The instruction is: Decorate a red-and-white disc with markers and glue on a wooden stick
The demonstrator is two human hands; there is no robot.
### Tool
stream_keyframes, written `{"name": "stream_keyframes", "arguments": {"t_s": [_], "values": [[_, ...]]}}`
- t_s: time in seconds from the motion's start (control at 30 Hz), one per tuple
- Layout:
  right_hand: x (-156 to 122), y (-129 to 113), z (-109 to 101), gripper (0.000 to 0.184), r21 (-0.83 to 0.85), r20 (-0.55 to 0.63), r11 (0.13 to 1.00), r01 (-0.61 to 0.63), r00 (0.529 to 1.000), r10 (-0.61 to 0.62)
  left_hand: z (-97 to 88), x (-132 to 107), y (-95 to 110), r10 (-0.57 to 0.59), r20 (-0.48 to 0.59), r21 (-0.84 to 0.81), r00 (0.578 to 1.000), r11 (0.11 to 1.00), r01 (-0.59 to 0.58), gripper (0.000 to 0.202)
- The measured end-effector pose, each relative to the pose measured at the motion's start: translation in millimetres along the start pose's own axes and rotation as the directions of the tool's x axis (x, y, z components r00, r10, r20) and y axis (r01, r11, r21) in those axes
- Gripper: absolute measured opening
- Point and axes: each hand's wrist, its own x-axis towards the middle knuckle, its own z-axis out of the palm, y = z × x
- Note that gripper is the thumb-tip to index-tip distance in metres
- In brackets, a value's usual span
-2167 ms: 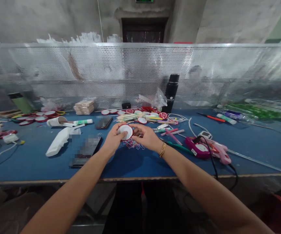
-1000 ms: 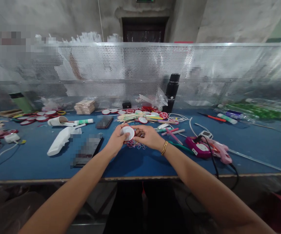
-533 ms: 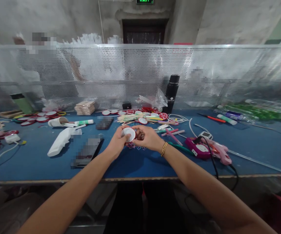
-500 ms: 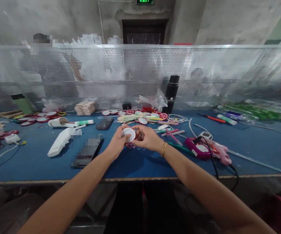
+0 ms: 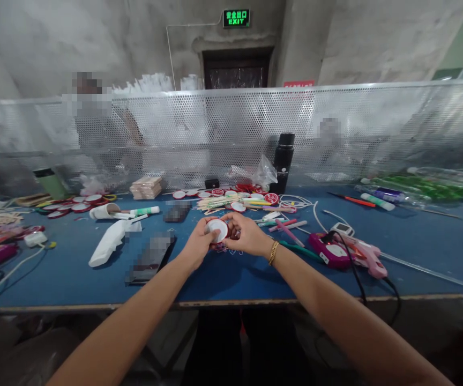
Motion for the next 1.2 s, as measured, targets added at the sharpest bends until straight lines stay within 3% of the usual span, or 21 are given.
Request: {"name": "stream_keyframes", "arguments": {"t_s": [0.37, 0.7, 0.87, 1.0, 1.1, 1.2], "values": [[-1.1, 5.4, -0.9, 0.05, -0.02, 0.009, 1.0, 0.013, 1.0, -0.013, 0.7, -3.6, 2.1, 0.006, 0.07, 0.002, 0.998, 1.0, -0.006, 0.051], [-1.4, 5.8, 0.2, 0.051, -0.052, -0.003, 0.999, 0.014, 1.0, -0.014, 1.6, -0.8, 2.9, 0.017, 0.019, 0.016, 1.0, 1.0, -0.018, 0.054], [-1.1, 4.9, 1.2, 0.045, -0.029, -0.008, 0.999, 0.032, 0.999, -0.032, 0.6, 0.5, 1.3, 0.011, 0.019, -0.034, 1.0, 0.999, -0.011, 0.052], [-0.7, 1.6, 3.5, 0.043, 0.031, -0.043, 1.0, 0.001, 0.999, 0.001, 1.6, -0.3, 2.8, 0.001, 0.003, 0.019, 1.0, 1.0, -0.001, 0.048], [0.5, 3.0, 5.7, 0.024, -0.026, -0.098, 0.998, -0.057, 0.994, 0.054, 0.2, 2.4, 1.6, 0.094, -0.007, 0.122, 0.996, 0.988, -0.092, 0.037], [1.4, 6.3, 7.9, 0.012, -0.138, -0.14, 0.987, -0.084, 0.988, 0.064, -3.0, 4.5, 2.1, 0.249, 0.01, 0.319, 0.969, 0.917, -0.239, 0.026]]}}
